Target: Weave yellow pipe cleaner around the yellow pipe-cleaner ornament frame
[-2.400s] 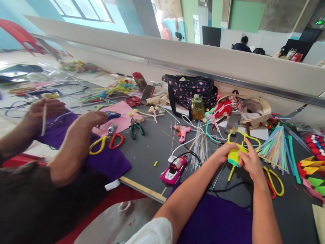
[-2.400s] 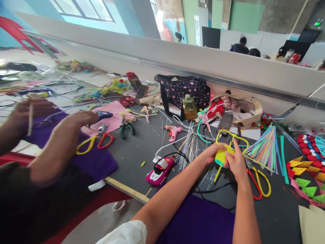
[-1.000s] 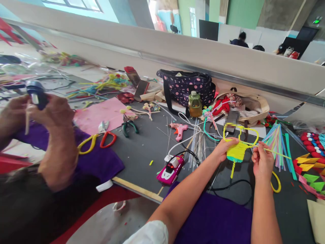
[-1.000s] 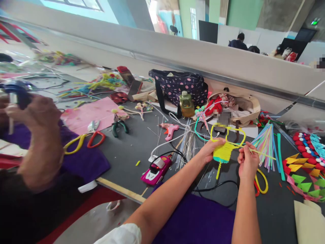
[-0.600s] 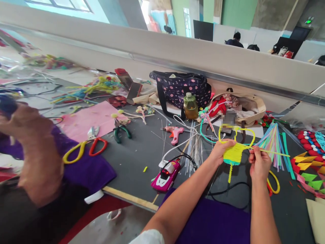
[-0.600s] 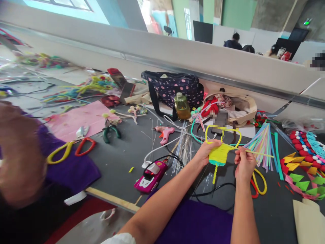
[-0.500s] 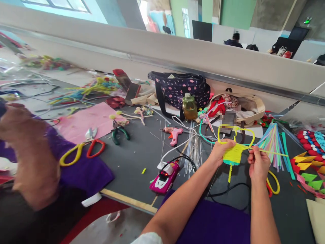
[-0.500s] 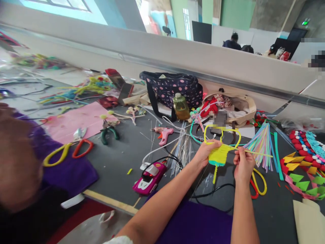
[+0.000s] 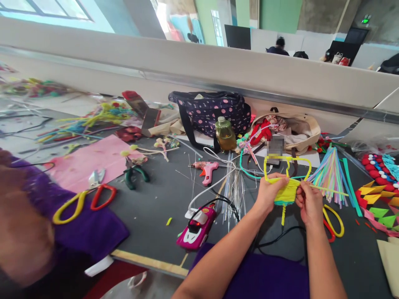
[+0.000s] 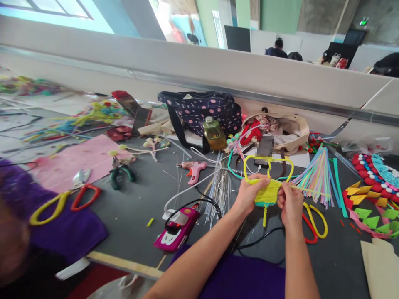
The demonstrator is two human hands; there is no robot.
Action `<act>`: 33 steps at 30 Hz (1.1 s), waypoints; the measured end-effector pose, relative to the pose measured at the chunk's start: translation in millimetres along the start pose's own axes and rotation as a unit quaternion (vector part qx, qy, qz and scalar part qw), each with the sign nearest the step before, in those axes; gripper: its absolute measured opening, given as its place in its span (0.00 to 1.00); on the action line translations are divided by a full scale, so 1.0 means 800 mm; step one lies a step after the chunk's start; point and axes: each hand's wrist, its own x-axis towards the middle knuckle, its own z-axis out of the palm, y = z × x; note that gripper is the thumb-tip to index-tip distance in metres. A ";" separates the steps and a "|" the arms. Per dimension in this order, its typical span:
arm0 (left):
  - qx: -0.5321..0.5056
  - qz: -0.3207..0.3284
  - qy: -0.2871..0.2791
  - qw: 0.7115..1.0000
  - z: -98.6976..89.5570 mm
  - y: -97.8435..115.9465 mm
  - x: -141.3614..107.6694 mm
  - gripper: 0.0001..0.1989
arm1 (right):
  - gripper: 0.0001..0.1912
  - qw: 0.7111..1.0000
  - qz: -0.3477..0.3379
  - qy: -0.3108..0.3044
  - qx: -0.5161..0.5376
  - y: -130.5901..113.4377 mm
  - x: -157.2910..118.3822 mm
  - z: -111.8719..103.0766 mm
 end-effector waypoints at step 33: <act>-0.101 -0.142 -0.077 0.982 -0.009 0.009 0.009 0.18 | 0.14 0.996 -0.051 0.072 0.008 0.004 -0.002 0.003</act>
